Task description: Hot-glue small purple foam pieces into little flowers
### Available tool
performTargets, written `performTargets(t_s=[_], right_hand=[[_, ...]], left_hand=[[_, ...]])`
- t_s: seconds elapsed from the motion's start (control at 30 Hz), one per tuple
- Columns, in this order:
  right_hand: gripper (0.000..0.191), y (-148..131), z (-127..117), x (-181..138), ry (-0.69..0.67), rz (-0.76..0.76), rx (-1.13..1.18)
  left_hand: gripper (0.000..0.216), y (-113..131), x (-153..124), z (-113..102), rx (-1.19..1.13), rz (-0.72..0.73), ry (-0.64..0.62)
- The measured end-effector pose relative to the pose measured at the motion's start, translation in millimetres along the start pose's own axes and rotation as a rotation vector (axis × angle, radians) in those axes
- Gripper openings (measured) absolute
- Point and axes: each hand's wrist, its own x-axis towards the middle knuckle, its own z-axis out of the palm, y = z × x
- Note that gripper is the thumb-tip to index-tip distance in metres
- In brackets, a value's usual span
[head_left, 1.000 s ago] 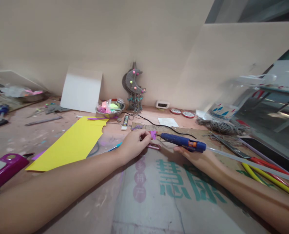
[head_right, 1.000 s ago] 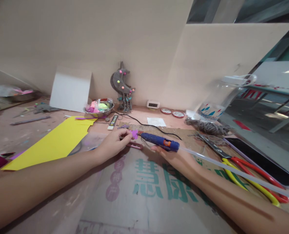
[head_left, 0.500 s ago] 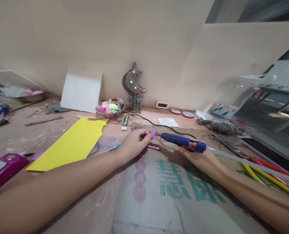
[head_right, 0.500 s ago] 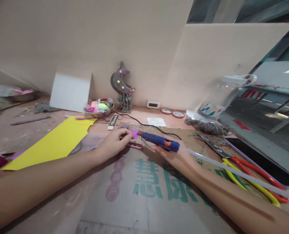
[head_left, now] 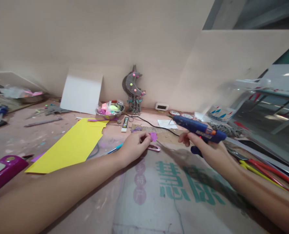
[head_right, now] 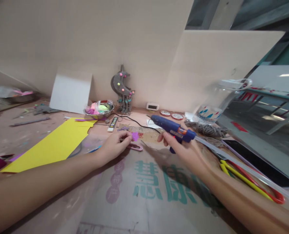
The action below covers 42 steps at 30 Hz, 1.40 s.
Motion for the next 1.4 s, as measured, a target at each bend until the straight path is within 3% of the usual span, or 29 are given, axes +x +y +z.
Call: performTargets(t_s=[0.1, 0.27, 0.37, 0.57, 0.73, 0.83, 0.93, 1.0, 1.1, 1.23, 1.3, 1.4], right_hand=[[0.037, 7, -11, 18, 0.014, 0.083, -0.003], [0.047, 44, -20, 61, 0.056, 0.203, -0.210], [0.046, 66, -14, 84, -0.004, 0.250, -0.365], [0.038, 94, 6, 106, -0.099, 0.306, -0.426], [0.041, 103, -1, 100, -0.141, 0.233, -0.516], [0.052, 100, -10, 80, -0.089, 0.154, -0.609], [0.059, 88, -12, 49, 0.030, -0.114, -0.761], [0.053, 74, -8, 31, 0.010, -0.233, -0.751], [0.042, 49, 4, 17, -0.127, -0.229, -0.619], [0.043, 30, 16, 23, -0.258, -0.222, -0.486], [0.037, 33, 16, 29, -0.259, -0.153, -0.547], [0.043, 50, 7, 37, -0.202, -0.132, -0.776]], left_hand=[[0.022, 1, -1, 1, 0.005, 0.026, 0.002], [0.020, 0, 0, 1, 0.016, 0.038, -0.021], [0.021, -1, 0, 2, 0.014, 0.022, -0.027], [0.022, 0, -1, 2, 0.045, 0.019, -0.015], [0.021, -1, 0, 1, 0.030, 0.030, -0.005], [0.022, -2, 1, 2, 0.011, 0.036, -0.002], [0.022, -3, 1, 3, -0.004, 0.031, -0.008], [0.022, -4, 1, 4, -0.011, 0.022, -0.003], [0.021, -3, 1, 4, -0.023, 0.011, 0.001], [0.021, -2, 0, 3, -0.026, 0.015, 0.001], [0.022, -2, 0, 2, -0.019, 0.024, 0.006], [0.022, -2, 0, 3, -0.011, 0.029, 0.005]])
